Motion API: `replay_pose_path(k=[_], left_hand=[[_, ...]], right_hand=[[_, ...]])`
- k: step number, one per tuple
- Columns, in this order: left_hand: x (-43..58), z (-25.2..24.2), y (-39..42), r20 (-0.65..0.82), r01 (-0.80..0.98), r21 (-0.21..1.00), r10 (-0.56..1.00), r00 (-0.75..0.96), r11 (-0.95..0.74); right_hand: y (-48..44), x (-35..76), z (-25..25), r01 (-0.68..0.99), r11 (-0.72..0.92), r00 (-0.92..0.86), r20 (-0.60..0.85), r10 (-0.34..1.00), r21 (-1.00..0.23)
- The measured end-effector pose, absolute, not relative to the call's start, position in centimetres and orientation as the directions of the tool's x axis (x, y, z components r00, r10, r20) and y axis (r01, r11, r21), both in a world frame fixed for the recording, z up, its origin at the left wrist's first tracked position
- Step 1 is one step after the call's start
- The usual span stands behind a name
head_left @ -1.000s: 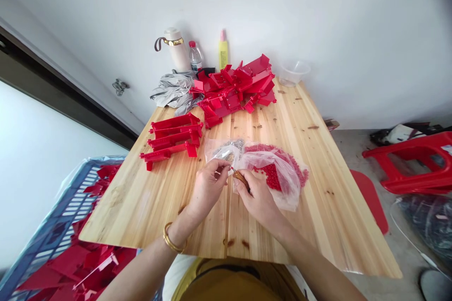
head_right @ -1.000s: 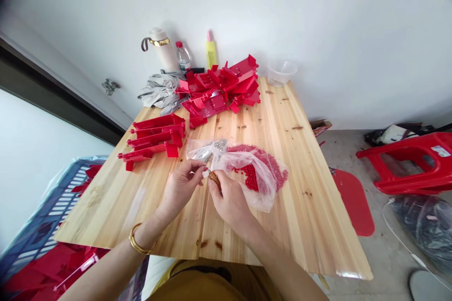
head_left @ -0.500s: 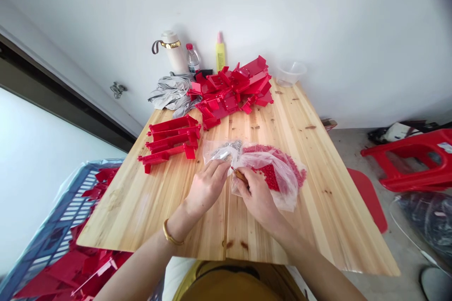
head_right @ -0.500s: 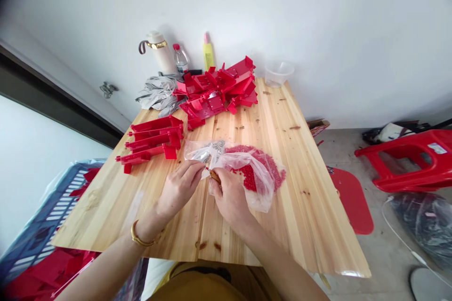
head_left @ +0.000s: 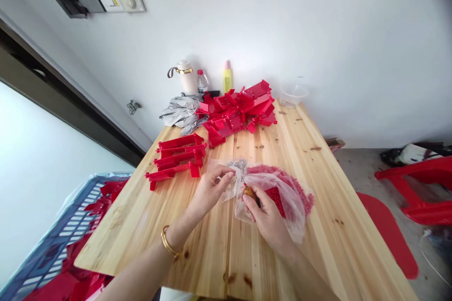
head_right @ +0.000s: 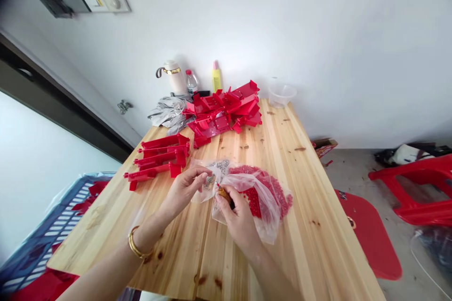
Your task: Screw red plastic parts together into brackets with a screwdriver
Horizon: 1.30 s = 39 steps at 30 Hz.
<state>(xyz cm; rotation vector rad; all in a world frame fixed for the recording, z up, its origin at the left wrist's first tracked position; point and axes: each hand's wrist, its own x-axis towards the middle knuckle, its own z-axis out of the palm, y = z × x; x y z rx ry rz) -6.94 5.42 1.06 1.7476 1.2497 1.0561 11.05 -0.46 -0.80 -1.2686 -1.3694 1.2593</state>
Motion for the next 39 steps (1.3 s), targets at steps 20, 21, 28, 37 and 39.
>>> replay_pose_path(k=[20, 21, 28, 37, 39], left_hand=[[-3.3, 9.2, 25.3, 0.193, 0.980, 0.059, 0.965, 0.177, -0.192], [-2.6, 9.1, 26.4, 0.163, 0.982, 0.054, 0.972, 0.169, -0.179], [-4.5, 10.0, 26.0, 0.148, 0.992, 0.038, 0.982, 0.117, -0.124], [-10.1, 9.1, 13.2, 0.183, 0.339, 0.919, 0.980, 0.080, -0.200], [-9.1, 7.8, 10.2, 0.099, 0.090, 0.990, 0.989, 0.107, -0.108]], right_hand=[[-0.4, 11.1, -1.0, -0.013, -0.055, -0.050, -0.054, 0.997, -0.998], [-0.4, 11.1, -1.1, -0.018, -0.056, -0.049, -0.055, 0.997, -0.998], [-0.5, 11.9, -0.4, -0.108, -0.058, -0.029, -0.055, 0.998, -0.992], [-0.3, 12.3, 1.8, 0.078, 0.052, -0.033, 0.049, 0.998, -0.996], [0.0, 12.3, 2.9, 0.174, 0.138, -0.049, 0.132, 0.990, -0.975]])
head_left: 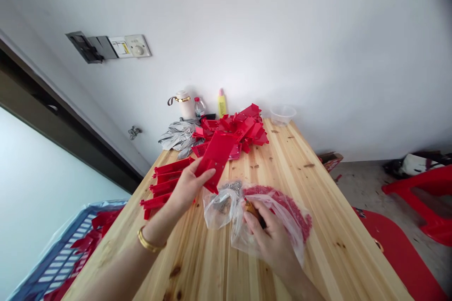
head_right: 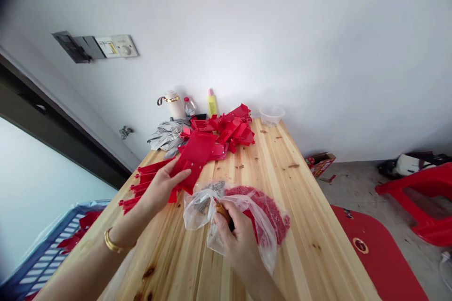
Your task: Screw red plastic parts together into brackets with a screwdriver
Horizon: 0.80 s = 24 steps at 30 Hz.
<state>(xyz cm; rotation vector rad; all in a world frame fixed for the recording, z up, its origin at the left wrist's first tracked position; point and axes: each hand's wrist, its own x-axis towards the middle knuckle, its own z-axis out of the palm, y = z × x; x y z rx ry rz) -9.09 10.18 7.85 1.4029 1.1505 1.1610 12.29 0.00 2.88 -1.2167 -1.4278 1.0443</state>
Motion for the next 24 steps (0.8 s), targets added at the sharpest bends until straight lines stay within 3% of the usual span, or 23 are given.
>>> replay_pose_path(k=[2, 5, 14, 17, 21, 24], left_hand=[[-7.9, 7.0, 7.6, 0.065, -0.002, 0.998, 0.991, 0.119, -0.065], [-6.8, 6.3, 4.9, 0.079, 0.000, 0.997, 0.988, 0.134, -0.079], [-6.9, 4.6, 2.2, 0.298, 0.340, 0.877, 0.939, 0.173, -0.341], [-7.0, 4.5, 1.6, 0.376, 0.426, 0.802, 0.908, 0.185, -0.419], [-6.6, 4.5, 1.1, 0.371, 0.426, 0.808, 0.913, 0.171, -0.407], [-6.2, 4.3, 0.8, 0.318, 0.381, 0.856, 0.936, 0.148, -0.351]], right_hand=[[0.3, 12.2, 3.8, 0.264, 0.235, -0.078, 0.222, 0.972, -0.935], [0.7, 12.1, 4.6, 0.359, 0.318, -0.093, 0.305, 0.948, -0.878], [0.3, 11.6, 4.2, 0.478, 0.390, -0.144, 0.368, 0.918, -0.787], [-0.2, 11.6, 3.9, 0.657, 0.450, -0.169, 0.464, 0.870, -0.605], [-0.9, 11.4, 3.7, 0.889, 0.421, -0.266, 0.544, 0.796, -0.181], [-1.1, 11.3, 3.9, 0.901, 0.420, -0.307, 0.527, 0.792, -0.105]])
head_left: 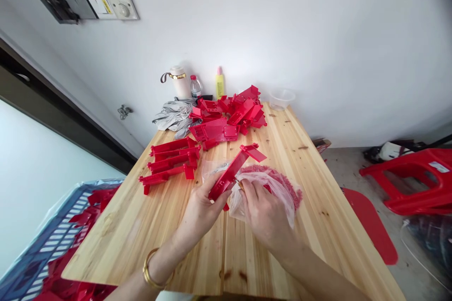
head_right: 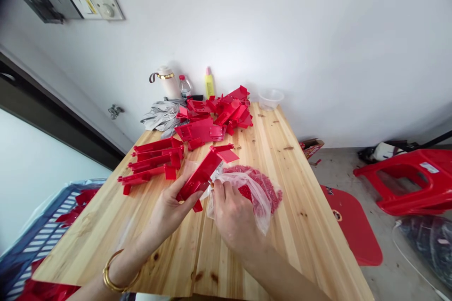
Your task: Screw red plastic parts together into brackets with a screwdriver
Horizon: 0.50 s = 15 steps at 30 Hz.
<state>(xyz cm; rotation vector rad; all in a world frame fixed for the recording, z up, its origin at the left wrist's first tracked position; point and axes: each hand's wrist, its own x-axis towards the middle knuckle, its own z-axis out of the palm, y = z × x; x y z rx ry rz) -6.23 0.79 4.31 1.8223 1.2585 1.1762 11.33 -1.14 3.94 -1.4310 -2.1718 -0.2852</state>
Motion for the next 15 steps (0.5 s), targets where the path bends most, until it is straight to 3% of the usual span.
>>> replay_pose_path(k=[2, 5, 7, 9, 11, 13, 15], left_hand=[[-6.1, 4.1, 0.5, 0.309, 0.354, 0.872, 0.941, 0.138, -0.338], [-6.0, 3.7, 0.0, 0.366, 0.373, 0.841, 0.920, 0.139, -0.391], [-6.1, 3.7, -0.4, 0.415, 0.401, 0.802, 0.896, 0.160, -0.443], [-6.2, 3.7, -0.6, 0.449, 0.414, 0.773, 0.875, 0.179, -0.481], [-6.3, 3.7, -0.8, 0.467, 0.409, 0.762, 0.864, 0.189, -0.502], [-6.3, 3.6, -0.8, 0.468, 0.413, 0.759, 0.863, 0.191, -0.503], [-6.5, 3.5, -0.6, 0.464, 0.440, 0.748, 0.865, 0.190, -0.497]], right_hand=[[-1.1, 11.4, 4.3, 0.869, 0.448, -0.298, 0.497, 0.815, -0.212], [-1.0, 11.8, 5.3, 0.739, 0.417, -0.251, 0.359, 0.899, -0.528], [-0.8, 12.2, 6.0, 0.557, 0.272, -0.264, 0.143, 0.954, -0.785], [-0.6, 12.4, 6.5, 0.341, 0.012, -0.357, -0.118, 0.927, -0.940], [-0.4, 12.3, 6.4, 0.250, -0.128, -0.420, -0.226, 0.879, -0.960], [-0.4, 11.7, 5.8, 0.359, 0.011, -0.361, -0.128, 0.924, -0.933], [-0.6, 10.7, 4.9, 0.557, 0.227, -0.292, 0.067, 0.954, -0.799]])
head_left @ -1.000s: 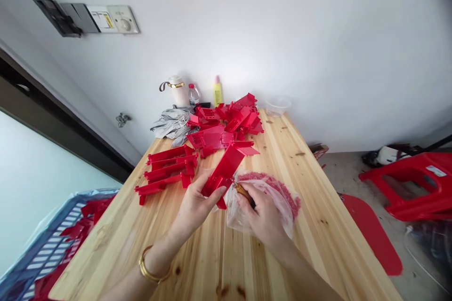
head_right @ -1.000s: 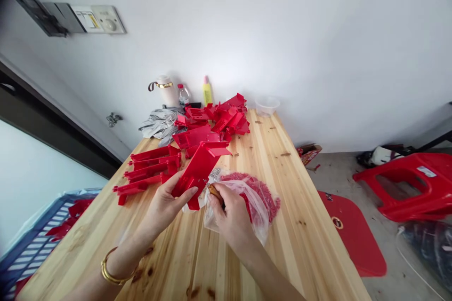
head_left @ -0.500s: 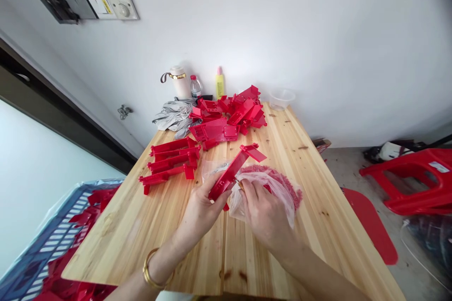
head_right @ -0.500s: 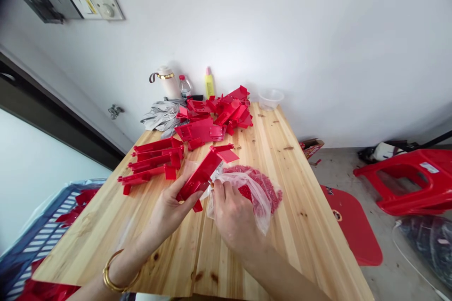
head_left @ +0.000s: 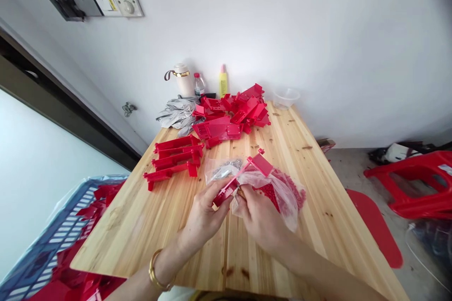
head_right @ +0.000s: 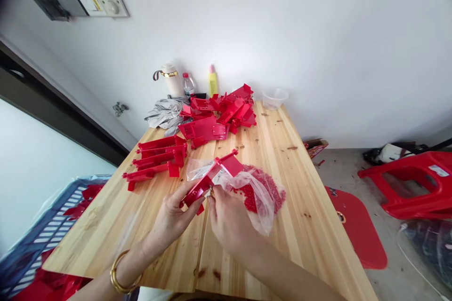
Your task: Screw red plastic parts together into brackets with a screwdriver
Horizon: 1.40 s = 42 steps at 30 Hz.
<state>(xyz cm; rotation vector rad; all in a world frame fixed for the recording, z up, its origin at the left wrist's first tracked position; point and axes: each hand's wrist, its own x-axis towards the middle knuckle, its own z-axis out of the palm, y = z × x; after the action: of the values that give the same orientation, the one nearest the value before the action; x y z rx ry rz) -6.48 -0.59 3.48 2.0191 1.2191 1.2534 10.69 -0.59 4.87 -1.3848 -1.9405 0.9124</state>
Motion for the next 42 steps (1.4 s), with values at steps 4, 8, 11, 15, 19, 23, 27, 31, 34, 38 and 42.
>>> replay_pose_path(k=[4, 8, 11, 15, 19, 23, 27, 31, 34, 38, 42], left_hand=[[-8.9, 3.9, -0.3, 0.472, 0.576, 0.703, 0.879, 0.060, -0.417], [-15.8, 4.7, -1.7, 0.437, 0.721, 0.610, 0.898, 0.040, -0.329], [-22.0, 4.1, -3.0, 0.266, 0.770, 0.533, 0.933, 0.241, -0.351], [-27.8, 1.5, -1.9, 0.245, 0.798, 0.419, 0.900, 0.360, -0.433], [-28.7, 0.0, 0.7, 0.332, 0.907, 0.144, 0.883, 0.333, -0.396], [-23.7, 1.4, 0.6, 0.454, 0.950, 0.035, 0.852, 0.261, -0.309], [-13.4, 2.4, -0.4, 0.500, 0.718, 0.283, 0.736, 0.456, -0.636], [-3.5, 1.2, 1.5, 0.308, 0.622, 0.362, 0.718, 0.624, -0.695], [0.5, 0.1, 3.3, 0.183, 0.669, 0.298, 0.729, 0.660, -0.681], [2.4, -0.7, 3.9, 0.095, 0.738, 0.248, 0.774, 0.626, -0.628], [3.1, -1.2, 3.8, 0.071, 0.789, 0.202, 0.812, 0.579, -0.580]], right_hand=[[-2.1, 8.6, 3.1, 0.623, 0.341, -0.328, 0.161, 0.931, -0.704], [-5.2, 8.1, 1.3, 0.515, 0.334, -0.454, 0.080, 0.887, -0.790], [-7.0, 9.0, 0.4, 0.527, 0.283, -0.493, -0.017, 0.870, -0.801], [-7.3, 10.6, 0.9, 0.527, 0.195, -0.438, -0.068, 0.896, -0.827], [-7.1, 11.6, 2.0, 0.535, 0.157, -0.396, -0.082, 0.915, -0.830], [-7.5, 13.1, 1.9, 0.499, 0.105, -0.306, -0.061, 0.950, -0.860], [-7.8, 15.4, 0.8, 0.458, 0.044, -0.135, -0.020, 0.991, -0.888], [-7.9, 17.4, 0.2, 0.438, -0.006, -0.014, -0.014, 1.000, -0.899], [-8.2, 18.5, 0.2, 0.446, -0.021, 0.013, -0.017, 1.000, -0.895], [-8.6, 19.1, 0.0, 0.418, -0.019, 0.023, -0.011, 1.000, -0.908], [-8.5, 18.9, 0.2, 0.411, 0.003, -0.011, -0.002, 1.000, -0.912]])
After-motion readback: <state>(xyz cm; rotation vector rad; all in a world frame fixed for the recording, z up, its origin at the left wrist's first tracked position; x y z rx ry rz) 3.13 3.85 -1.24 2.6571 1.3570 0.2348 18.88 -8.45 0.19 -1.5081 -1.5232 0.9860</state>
